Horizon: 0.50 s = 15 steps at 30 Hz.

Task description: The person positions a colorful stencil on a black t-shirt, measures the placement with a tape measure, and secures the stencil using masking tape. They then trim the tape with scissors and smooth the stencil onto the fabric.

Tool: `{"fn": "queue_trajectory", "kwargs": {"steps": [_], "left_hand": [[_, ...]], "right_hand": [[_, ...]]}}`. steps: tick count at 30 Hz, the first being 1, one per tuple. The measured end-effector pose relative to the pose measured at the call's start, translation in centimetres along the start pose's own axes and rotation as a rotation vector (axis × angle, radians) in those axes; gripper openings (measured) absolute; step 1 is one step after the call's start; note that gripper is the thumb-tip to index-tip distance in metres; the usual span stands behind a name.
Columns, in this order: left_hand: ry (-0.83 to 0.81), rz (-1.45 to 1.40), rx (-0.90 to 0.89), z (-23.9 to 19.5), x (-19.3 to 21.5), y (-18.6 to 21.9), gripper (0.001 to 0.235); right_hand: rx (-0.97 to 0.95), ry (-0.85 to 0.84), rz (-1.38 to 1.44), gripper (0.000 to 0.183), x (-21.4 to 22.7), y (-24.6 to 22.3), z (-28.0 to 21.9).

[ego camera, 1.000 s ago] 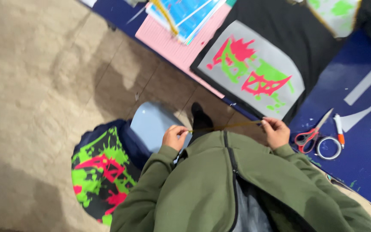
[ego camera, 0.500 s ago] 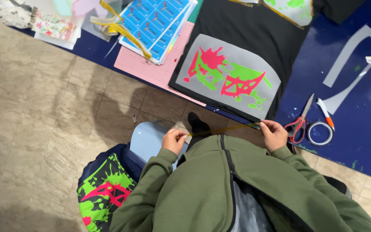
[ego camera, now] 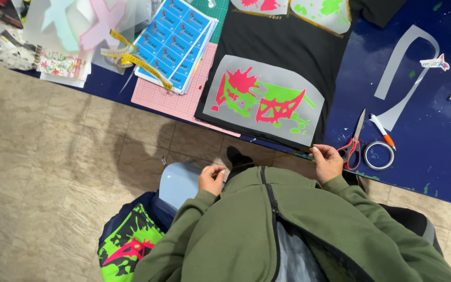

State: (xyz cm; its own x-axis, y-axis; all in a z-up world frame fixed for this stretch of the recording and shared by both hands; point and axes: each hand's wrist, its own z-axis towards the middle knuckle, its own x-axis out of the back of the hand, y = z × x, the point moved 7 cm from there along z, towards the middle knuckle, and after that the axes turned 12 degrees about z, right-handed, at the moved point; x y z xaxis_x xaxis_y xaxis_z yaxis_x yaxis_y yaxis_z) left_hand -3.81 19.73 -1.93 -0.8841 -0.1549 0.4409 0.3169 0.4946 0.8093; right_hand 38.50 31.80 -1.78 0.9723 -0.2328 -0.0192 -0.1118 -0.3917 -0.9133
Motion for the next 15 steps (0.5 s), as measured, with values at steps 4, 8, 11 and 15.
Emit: {"fn": "queue_trajectory", "kwargs": {"steps": [4,8,11,15], "left_hand": [[0.025,-0.039,-0.019,-0.2,-0.3,-1.0,0.012],[0.052,-0.037,-0.046,-0.1,-0.3,-1.3,0.014],[0.071,-0.046,-0.044,0.1,-0.1,-1.4,0.014],[0.076,-0.085,-0.011,0.1,0.0,-1.6,0.015]], "right_hand": [[0.012,0.011,0.0,0.016,0.0,0.6,-0.1],[0.012,0.011,0.009,0.016,0.1,0.6,0.0],[0.008,0.004,0.007,0.015,-0.2,0.6,0.0],[0.021,-0.003,0.002,0.015,-0.5,0.5,0.0]]}}
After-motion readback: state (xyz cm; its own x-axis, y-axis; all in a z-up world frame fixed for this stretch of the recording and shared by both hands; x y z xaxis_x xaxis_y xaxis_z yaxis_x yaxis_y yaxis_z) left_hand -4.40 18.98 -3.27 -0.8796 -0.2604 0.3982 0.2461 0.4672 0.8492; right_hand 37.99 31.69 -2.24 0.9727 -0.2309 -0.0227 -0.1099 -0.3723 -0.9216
